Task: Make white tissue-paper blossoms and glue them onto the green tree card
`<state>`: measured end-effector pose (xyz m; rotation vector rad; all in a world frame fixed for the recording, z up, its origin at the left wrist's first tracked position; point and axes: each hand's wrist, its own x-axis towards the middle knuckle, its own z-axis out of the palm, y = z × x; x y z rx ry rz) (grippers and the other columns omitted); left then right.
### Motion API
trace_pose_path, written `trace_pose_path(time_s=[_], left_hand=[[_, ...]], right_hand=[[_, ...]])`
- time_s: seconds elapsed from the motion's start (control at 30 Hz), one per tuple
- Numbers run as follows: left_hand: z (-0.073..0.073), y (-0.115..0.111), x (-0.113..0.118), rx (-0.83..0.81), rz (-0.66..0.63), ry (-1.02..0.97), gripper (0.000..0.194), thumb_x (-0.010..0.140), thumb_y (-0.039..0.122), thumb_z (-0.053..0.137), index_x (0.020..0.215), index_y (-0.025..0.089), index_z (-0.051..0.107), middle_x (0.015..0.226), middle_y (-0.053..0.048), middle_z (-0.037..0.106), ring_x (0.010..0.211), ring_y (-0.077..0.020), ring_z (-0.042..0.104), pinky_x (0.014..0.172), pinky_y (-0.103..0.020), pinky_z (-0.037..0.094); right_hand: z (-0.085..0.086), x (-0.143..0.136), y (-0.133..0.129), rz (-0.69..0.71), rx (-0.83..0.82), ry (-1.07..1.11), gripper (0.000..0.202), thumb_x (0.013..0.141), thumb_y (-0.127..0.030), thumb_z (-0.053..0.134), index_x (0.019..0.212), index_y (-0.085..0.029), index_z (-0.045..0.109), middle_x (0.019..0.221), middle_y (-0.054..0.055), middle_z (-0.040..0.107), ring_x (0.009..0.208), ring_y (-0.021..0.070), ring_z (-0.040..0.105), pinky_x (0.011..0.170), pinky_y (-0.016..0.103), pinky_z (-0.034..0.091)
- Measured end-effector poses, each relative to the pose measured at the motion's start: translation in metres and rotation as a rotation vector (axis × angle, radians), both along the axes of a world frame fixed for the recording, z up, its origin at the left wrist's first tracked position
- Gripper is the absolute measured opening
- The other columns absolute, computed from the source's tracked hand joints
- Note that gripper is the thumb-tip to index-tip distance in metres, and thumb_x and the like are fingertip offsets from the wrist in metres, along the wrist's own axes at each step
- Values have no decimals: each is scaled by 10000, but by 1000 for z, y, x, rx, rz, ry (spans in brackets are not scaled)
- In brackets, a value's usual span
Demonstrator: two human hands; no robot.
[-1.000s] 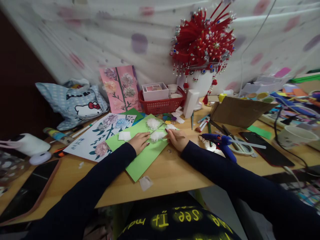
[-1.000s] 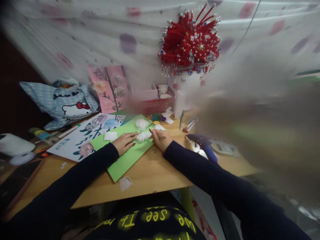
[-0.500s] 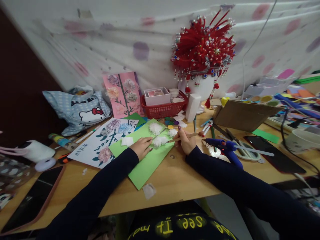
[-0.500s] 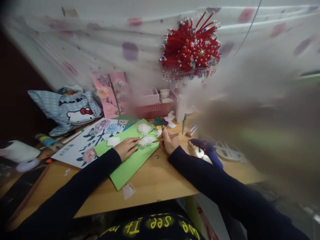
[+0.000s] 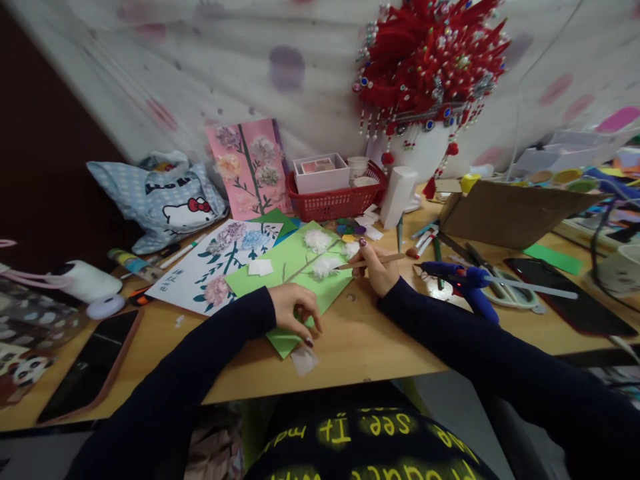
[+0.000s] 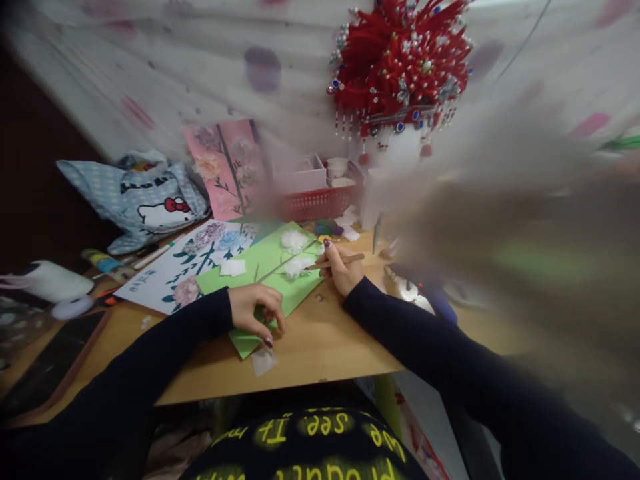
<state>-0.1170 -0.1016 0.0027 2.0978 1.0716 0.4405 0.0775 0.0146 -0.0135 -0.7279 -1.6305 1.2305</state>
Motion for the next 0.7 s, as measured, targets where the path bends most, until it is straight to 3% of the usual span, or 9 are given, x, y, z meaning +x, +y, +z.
trace_pose_path(time_s=[0.13,0.3,0.43,0.53,0.7], left_hand=[[-7,-2,7,24,-82,87,364,553,503,795,763,210,745,647,12,513,646,-106,466,645,-226,394],[-3,-6,9,97,-61,183,233,568,450,807,684,258,742,686,4,555,744,-137,503,755,-252,385],[-5,-5,8,31,-28,61,269,654,506,727,653,237,737,660,-24,582,712,-148,516,731,-265,414],[-8,-2,4,-82,67,-94,382,669,561,684,660,181,716,678,-39,610,677,-140,546,673,-261,438],[-8,7,-4,-196,307,-195,381,622,497,731,671,126,656,681,-20,583,600,-100,512,574,-233,406]], right_hand=[[-1,1,-2,38,14,-9,588,767,-702,464,561,-162,576,393,-5,522,348,95,475,378,220,394],[-2,1,-2,41,14,-25,589,790,-687,443,569,-159,582,400,-1,530,350,96,477,387,224,397],[-1,1,-1,29,11,-58,595,778,-702,440,566,-164,579,401,-2,523,351,96,471,386,226,397],[-2,0,0,46,11,-117,603,762,-718,442,572,-164,584,408,-2,524,353,96,471,387,224,392],[-7,-3,4,8,54,-162,620,765,-728,419,555,-167,578,378,-14,473,334,91,433,366,222,337]])
